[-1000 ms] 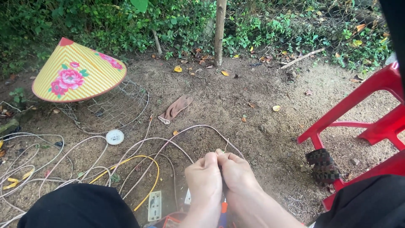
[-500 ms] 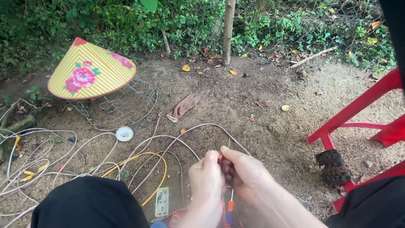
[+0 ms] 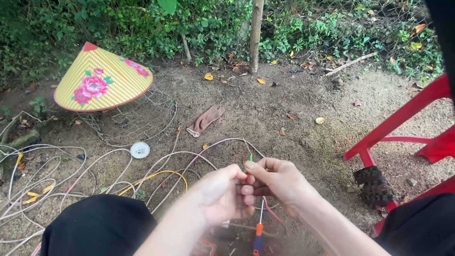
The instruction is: Stripping electrical wires and connecting them to a power socket while working outdoors.
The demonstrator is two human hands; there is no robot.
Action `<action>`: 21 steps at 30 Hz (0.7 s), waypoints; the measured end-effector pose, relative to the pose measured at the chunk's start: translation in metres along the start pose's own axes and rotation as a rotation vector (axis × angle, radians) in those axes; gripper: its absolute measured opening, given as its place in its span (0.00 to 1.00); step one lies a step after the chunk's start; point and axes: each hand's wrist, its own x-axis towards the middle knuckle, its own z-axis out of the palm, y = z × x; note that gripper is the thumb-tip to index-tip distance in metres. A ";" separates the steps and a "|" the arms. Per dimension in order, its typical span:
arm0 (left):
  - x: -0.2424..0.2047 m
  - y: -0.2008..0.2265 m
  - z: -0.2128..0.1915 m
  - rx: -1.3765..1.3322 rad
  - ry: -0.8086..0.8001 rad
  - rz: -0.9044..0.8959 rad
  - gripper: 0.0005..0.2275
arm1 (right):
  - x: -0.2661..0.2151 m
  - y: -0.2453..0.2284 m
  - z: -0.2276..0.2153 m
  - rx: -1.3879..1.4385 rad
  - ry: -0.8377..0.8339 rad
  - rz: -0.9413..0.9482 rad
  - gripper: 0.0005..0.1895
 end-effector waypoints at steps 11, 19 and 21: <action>0.011 -0.015 0.007 -0.259 0.198 0.064 0.20 | 0.008 0.012 0.000 0.207 -0.066 0.105 0.10; 0.017 -0.016 0.020 -0.611 0.243 0.023 0.22 | 0.011 0.007 0.000 0.305 0.004 0.143 0.11; 0.017 -0.015 0.016 -0.525 0.007 0.069 0.16 | 0.007 -0.001 -0.002 0.333 0.007 0.169 0.12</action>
